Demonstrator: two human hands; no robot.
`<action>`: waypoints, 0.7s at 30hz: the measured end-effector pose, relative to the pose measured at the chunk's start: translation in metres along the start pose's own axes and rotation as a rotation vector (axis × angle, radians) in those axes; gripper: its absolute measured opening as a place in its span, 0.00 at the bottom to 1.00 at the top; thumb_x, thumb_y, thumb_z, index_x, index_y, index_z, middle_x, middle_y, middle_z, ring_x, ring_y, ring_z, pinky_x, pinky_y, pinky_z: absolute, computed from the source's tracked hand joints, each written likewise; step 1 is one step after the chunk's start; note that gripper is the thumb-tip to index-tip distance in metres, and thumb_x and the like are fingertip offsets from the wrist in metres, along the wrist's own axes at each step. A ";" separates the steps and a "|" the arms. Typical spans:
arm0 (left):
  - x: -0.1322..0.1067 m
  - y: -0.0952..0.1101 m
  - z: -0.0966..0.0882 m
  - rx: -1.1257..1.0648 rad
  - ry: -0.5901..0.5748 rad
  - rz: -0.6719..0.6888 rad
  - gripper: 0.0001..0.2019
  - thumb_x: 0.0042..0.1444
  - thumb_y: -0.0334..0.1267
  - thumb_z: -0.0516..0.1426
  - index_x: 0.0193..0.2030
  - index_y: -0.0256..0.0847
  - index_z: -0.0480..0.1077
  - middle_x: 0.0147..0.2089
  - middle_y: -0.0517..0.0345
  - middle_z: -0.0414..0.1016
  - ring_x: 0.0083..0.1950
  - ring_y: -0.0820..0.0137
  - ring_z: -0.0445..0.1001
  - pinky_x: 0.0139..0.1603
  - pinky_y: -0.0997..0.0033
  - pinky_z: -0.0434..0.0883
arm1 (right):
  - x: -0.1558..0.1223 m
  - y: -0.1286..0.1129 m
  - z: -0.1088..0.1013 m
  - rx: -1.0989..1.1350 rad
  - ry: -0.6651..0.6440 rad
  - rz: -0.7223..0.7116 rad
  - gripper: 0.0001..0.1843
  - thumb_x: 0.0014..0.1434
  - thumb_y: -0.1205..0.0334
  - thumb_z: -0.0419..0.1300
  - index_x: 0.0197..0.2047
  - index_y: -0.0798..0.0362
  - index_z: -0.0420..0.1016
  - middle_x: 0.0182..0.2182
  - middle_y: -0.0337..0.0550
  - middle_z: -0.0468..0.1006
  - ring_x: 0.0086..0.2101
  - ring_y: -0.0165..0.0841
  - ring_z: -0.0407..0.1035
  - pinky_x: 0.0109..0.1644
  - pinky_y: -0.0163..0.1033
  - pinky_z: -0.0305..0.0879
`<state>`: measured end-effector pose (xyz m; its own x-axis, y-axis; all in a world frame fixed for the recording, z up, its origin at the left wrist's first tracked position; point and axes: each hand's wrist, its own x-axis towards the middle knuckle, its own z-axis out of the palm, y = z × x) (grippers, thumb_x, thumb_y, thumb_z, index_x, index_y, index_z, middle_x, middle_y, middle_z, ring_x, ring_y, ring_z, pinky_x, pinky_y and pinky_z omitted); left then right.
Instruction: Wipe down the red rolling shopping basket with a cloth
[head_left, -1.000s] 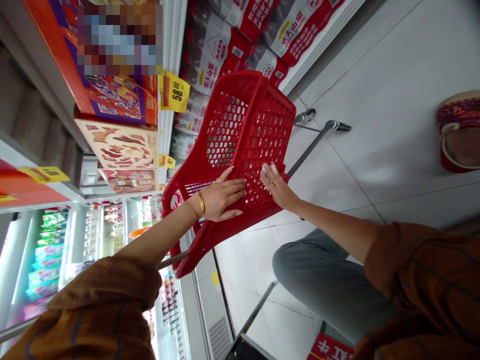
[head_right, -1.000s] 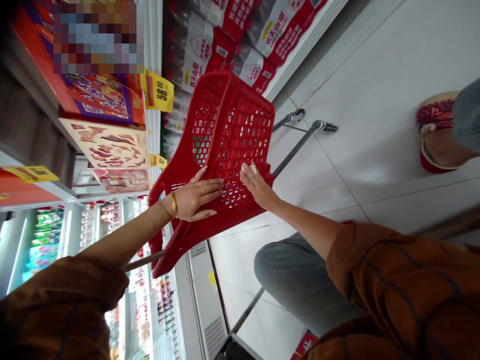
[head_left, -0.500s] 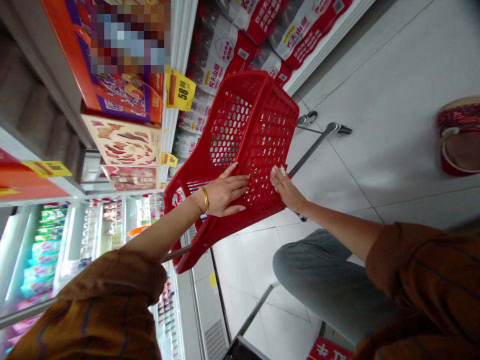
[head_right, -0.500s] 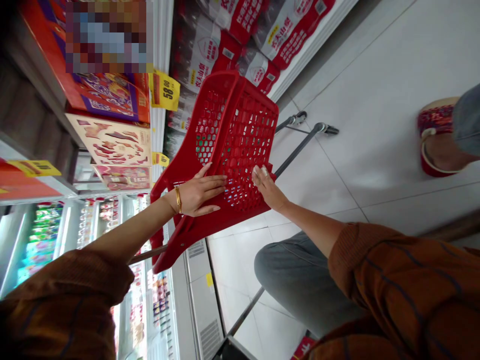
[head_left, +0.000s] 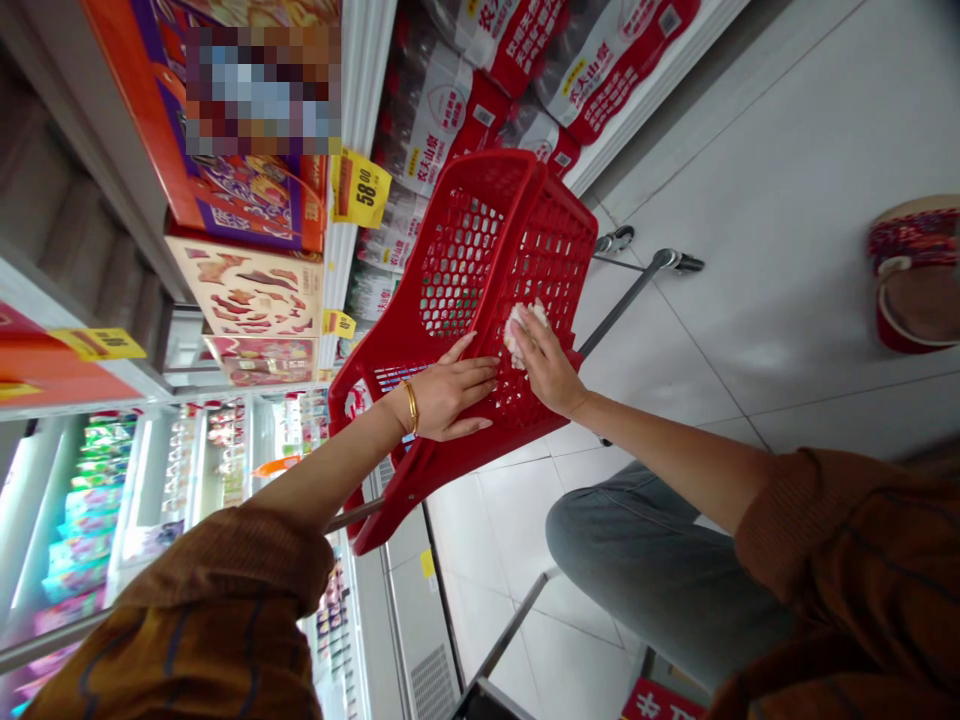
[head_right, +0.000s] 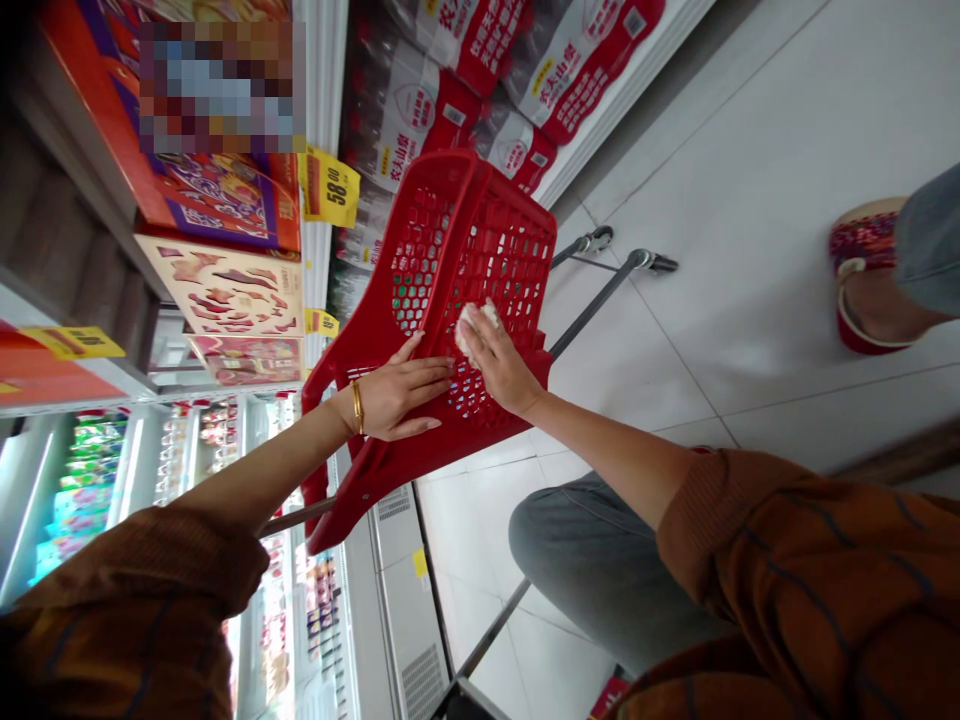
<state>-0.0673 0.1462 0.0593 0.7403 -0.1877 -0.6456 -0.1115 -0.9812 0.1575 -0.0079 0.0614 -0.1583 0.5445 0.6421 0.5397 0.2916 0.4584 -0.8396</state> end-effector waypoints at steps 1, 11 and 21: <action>0.000 0.000 0.000 0.000 0.002 0.002 0.20 0.61 0.45 0.53 0.53 0.32 0.71 0.53 0.37 0.76 0.61 0.51 0.69 0.70 0.32 0.32 | 0.010 -0.004 0.002 0.003 0.005 -0.006 0.36 0.69 0.70 0.40 0.71 0.36 0.24 0.73 0.35 0.35 0.70 0.38 0.33 0.73 0.57 0.45; 0.001 0.003 0.003 0.023 0.006 -0.001 0.21 0.61 0.47 0.52 0.53 0.32 0.71 0.53 0.37 0.75 0.59 0.52 0.71 0.70 0.34 0.31 | 0.044 -0.004 0.007 -0.066 -0.032 0.000 0.30 0.70 0.56 0.46 0.71 0.35 0.40 0.71 0.33 0.44 0.70 0.43 0.23 0.70 0.67 0.39; 0.001 0.005 0.002 0.012 0.004 0.003 0.21 0.62 0.46 0.52 0.53 0.31 0.70 0.55 0.35 0.74 0.62 0.52 0.69 0.70 0.33 0.32 | 0.034 0.019 0.017 0.002 0.026 -0.041 0.35 0.71 0.65 0.43 0.70 0.33 0.24 0.71 0.32 0.46 0.70 0.35 0.35 0.73 0.58 0.44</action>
<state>-0.0683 0.1415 0.0582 0.7426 -0.1904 -0.6421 -0.1217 -0.9811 0.1501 0.0029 0.1021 -0.1549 0.5527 0.6061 0.5720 0.3130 0.4851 -0.8165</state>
